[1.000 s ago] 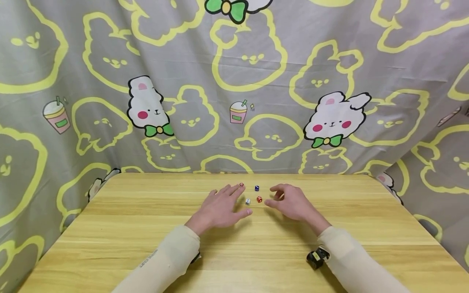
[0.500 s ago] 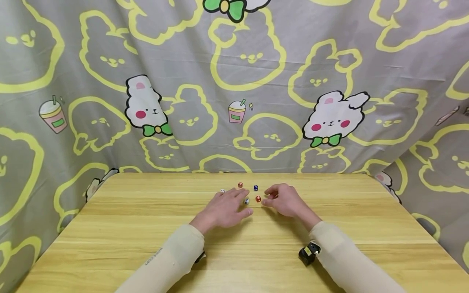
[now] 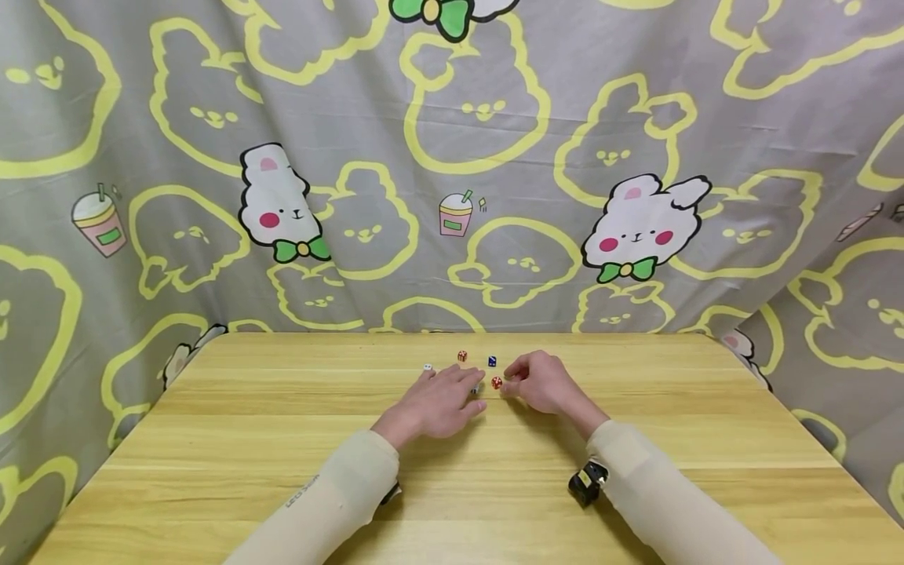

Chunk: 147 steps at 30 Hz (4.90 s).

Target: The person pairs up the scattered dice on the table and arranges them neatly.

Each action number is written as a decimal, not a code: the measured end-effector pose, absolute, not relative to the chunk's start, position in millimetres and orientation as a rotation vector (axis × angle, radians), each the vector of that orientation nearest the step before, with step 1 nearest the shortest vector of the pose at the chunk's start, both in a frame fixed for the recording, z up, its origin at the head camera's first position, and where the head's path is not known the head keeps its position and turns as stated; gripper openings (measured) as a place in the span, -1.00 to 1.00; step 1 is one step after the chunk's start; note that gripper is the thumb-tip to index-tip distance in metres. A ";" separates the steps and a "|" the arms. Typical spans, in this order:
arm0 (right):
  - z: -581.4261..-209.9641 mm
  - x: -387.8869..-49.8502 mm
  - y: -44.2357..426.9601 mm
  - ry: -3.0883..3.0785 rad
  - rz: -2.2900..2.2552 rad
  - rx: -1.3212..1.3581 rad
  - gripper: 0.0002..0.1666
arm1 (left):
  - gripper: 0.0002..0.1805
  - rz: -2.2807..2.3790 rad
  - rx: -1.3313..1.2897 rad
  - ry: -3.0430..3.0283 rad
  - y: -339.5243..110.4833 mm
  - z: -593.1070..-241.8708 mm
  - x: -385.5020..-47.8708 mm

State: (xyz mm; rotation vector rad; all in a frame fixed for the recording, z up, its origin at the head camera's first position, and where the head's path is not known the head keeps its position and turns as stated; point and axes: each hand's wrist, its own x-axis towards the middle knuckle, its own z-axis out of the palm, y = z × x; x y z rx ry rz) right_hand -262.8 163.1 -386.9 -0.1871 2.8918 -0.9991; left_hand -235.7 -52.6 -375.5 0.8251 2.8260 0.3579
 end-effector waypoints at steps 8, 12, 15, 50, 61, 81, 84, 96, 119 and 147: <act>-385.8 -264.0 159.7 2.881 -0.971 -0.181 -0.75 | -0.37 0.357 0.823 2.805 -50.5 -374.6 -236.2; -385.0 -264.2 157.5 2.888 -0.957 -0.196 -0.80 | -0.37 0.352 0.831 2.806 -49.3 -373.8 -236.3; -384.8 -264.5 155.6 2.895 -0.946 -0.207 -0.82 | -0.38 0.335 0.847 2.806 -48.3 -373.7 -237.0; -387.3 -254.1 153.9 2.825 -0.988 -0.211 -0.95 | -0.40 0.269 0.894 2.850 -50.1 -369.8 -217.8; -387.5 -241.7 147.8 2.767 -1.047 -0.209 -0.95 | -0.40 0.358 0.891 2.864 -57.4 -371.4 -200.9; -385.5 -218.2 137.5 2.699 -1.096 -0.220 -0.86 | -0.40 0.993 0.584 2.598 -59.2 -372.9 -196.8; -385.6 -214.0 136.7 2.698 -1.096 -0.243 -0.84 | -0.43 1.073 0.526 2.560 -60.0 -374.2 -194.7; -384.8 -197.7 135.1 2.668 -1.127 -0.374 -0.85 | -0.54 1.370 0.324 2.336 -67.7 -381.3 -186.3; -387.7 -186.1 133.1 2.566 -1.230 -0.400 -0.86 | -0.88 1.520 0.271 2.281 -67.1 -392.9 -183.6; -387.0 -180.6 133.1 2.564 -1.245 -0.365 -0.87 | -0.85 1.473 0.287 2.336 -62.2 -391.4 -181.1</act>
